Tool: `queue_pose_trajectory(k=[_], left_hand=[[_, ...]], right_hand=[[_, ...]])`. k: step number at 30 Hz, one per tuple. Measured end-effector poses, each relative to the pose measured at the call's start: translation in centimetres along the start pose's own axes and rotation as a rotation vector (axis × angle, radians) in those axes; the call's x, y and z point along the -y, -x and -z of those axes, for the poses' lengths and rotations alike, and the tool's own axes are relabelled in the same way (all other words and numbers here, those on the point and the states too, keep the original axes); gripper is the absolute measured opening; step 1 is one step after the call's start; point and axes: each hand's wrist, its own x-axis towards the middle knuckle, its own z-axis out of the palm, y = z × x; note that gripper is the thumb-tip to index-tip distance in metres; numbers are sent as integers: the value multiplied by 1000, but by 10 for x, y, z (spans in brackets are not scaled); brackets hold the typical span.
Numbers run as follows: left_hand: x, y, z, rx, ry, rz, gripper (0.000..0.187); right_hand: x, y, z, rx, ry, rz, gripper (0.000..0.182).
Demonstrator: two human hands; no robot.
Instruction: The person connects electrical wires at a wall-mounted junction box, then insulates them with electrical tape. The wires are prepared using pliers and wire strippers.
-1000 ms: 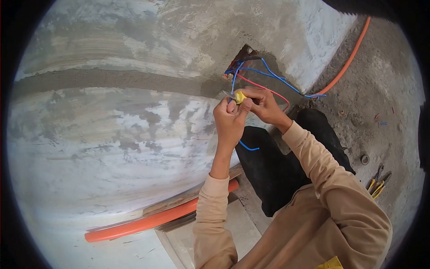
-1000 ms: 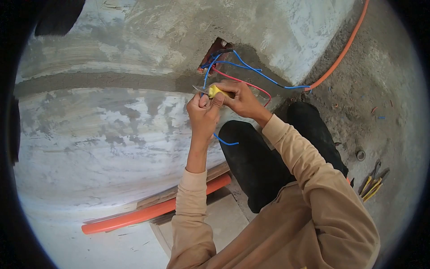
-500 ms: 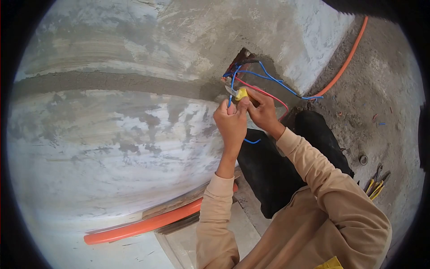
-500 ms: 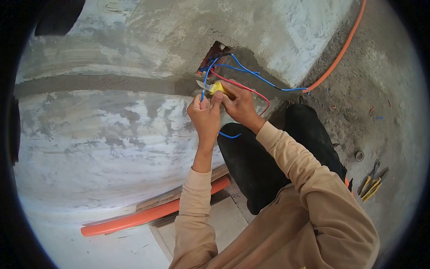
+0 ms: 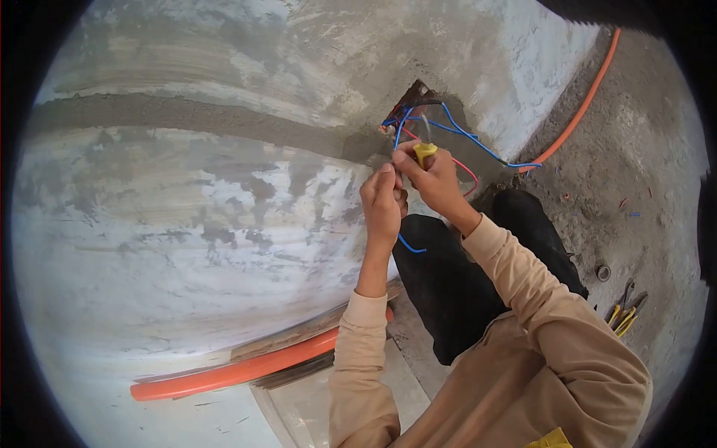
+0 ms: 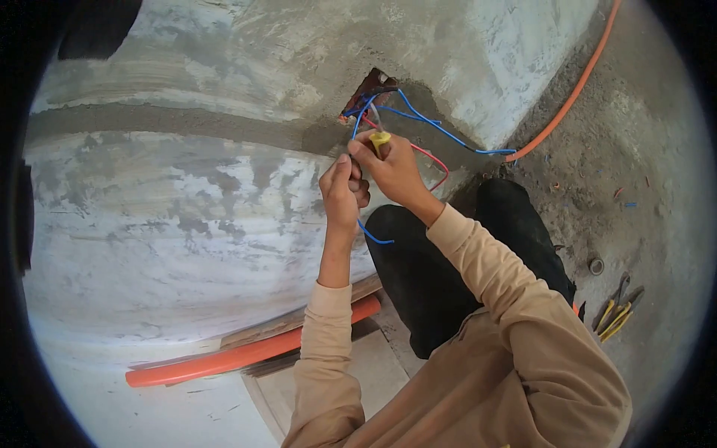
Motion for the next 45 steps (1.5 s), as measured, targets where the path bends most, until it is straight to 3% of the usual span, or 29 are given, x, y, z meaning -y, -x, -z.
queue_pose_trajectory(k=[1,4,7,10,12,13,15,16,19,23,26,45], left_hand=[[0,-1,0,-1,-29,-4,40],[10,-7,11,14,-189,-92,40],[24,-14,20,63,-458,-296,41],[25,-20,20,38,-591,-442,42],[33,-30,29,-52,-586,-510,41],[35,-27,30,-14,-499,-379,39],[20,-11,21,55,-327,-121,36],[19,-9,19,65,-308,-107,32],[12,-3,12,48,-254,-124,29],[18,-5,14,9,-181,-109,27],[14,-1,12,15,-116,-52,26],[17,2,5,19,-16,-28,23]], right_hand=[[0,-3,0,19,71,35,16],[-2,-6,12,-12,702,525,10],[-2,0,19,-35,704,557,10],[26,19,40,198,532,406,10],[44,51,37,566,388,353,13],[48,66,40,738,314,311,16],[40,78,52,645,400,26,23],[36,81,55,603,436,-110,27],[43,74,50,416,161,-557,31],[43,65,38,262,224,-343,28],[41,55,38,292,263,-284,32],[24,55,31,216,228,-372,31]])
